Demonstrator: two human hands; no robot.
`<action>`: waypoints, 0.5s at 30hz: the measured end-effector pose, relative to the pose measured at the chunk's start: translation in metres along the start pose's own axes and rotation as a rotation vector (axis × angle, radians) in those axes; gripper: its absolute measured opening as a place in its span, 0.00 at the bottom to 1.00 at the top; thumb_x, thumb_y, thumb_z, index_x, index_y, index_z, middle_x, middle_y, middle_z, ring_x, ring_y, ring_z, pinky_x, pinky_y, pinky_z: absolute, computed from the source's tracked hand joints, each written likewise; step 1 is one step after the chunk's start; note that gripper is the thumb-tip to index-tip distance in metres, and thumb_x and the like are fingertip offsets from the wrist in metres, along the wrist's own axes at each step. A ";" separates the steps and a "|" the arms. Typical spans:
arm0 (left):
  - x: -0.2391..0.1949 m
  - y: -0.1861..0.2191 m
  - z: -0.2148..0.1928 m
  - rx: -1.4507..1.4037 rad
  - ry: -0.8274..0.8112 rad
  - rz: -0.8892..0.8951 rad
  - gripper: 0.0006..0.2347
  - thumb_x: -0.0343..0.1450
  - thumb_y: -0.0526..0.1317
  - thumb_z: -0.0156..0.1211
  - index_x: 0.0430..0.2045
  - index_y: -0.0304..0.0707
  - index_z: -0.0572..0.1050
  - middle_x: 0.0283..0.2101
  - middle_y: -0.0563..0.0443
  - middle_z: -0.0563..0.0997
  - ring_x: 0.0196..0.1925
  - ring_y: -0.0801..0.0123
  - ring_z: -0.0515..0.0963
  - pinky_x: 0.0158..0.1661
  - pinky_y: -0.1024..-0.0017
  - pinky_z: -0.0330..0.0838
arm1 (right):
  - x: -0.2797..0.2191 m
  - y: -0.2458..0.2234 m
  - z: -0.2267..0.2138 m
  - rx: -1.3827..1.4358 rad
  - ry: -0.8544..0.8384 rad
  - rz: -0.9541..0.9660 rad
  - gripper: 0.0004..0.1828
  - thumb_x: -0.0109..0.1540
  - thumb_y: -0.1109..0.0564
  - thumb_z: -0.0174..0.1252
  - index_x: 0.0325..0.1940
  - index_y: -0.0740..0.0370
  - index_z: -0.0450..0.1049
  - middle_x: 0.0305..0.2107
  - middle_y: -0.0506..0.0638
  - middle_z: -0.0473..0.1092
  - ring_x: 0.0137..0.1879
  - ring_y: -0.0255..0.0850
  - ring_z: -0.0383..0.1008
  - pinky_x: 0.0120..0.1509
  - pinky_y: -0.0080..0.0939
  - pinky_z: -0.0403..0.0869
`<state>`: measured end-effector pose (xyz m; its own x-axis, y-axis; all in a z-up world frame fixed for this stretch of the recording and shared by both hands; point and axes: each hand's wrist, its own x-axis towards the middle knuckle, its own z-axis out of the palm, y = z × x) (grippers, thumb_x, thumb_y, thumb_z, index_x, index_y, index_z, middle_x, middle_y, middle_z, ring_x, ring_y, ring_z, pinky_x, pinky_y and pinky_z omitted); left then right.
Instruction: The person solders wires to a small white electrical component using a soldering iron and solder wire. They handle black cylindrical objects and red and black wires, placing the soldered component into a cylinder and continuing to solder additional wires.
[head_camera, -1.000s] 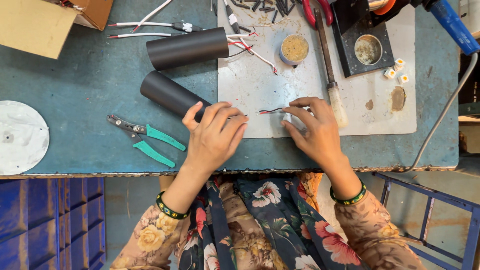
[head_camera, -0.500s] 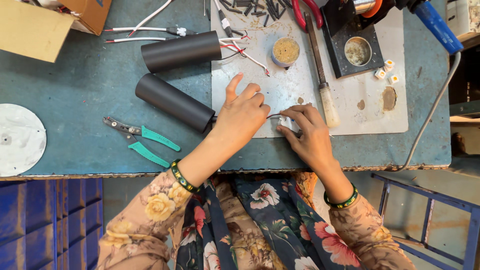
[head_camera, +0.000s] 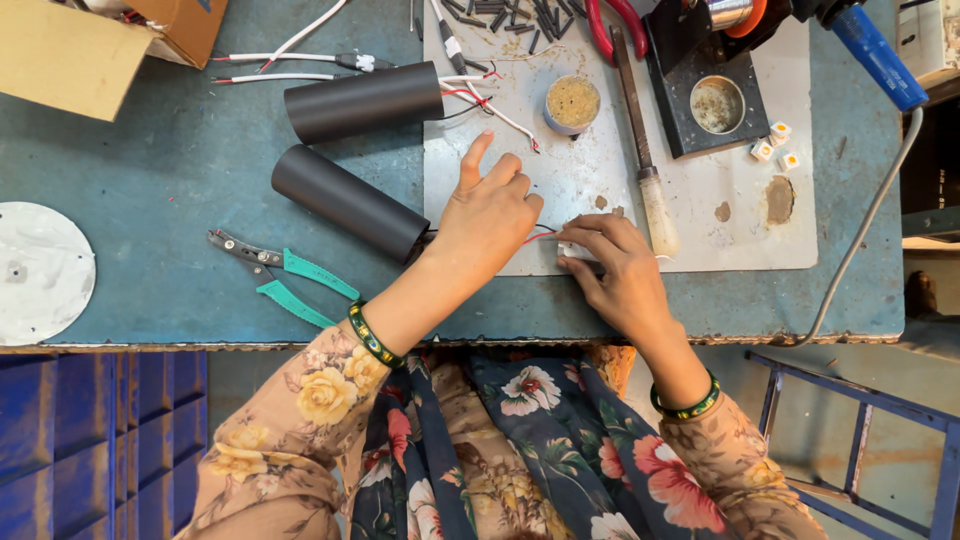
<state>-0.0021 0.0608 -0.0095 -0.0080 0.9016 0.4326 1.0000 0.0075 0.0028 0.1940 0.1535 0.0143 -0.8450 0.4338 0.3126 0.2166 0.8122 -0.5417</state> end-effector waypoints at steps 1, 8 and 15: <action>0.000 0.002 0.000 0.018 0.012 -0.012 0.03 0.64 0.37 0.61 0.21 0.46 0.81 0.30 0.56 0.78 0.56 0.65 0.74 0.73 0.46 0.37 | 0.000 0.000 -0.001 0.005 -0.013 -0.008 0.17 0.56 0.61 0.70 0.49 0.61 0.78 0.47 0.52 0.74 0.54 0.52 0.74 0.58 0.49 0.72; -0.002 0.004 0.005 0.061 0.005 -0.009 0.03 0.64 0.37 0.61 0.22 0.47 0.81 0.30 0.56 0.78 0.57 0.65 0.74 0.72 0.47 0.37 | -0.001 0.002 -0.004 0.055 -0.053 -0.011 0.17 0.57 0.63 0.68 0.50 0.61 0.78 0.48 0.52 0.74 0.55 0.51 0.74 0.59 0.49 0.72; -0.008 -0.017 -0.014 -0.207 0.014 -0.032 0.02 0.65 0.39 0.66 0.28 0.47 0.81 0.36 0.57 0.79 0.62 0.65 0.73 0.71 0.43 0.40 | 0.000 0.003 -0.008 0.031 -0.049 -0.017 0.20 0.57 0.59 0.70 0.53 0.59 0.78 0.49 0.53 0.74 0.55 0.50 0.74 0.60 0.50 0.71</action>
<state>-0.0185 0.0468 -0.0002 -0.0412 0.8961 0.4418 0.9780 -0.0544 0.2016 0.1984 0.1585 0.0188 -0.8718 0.3996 0.2834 0.1873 0.8065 -0.5608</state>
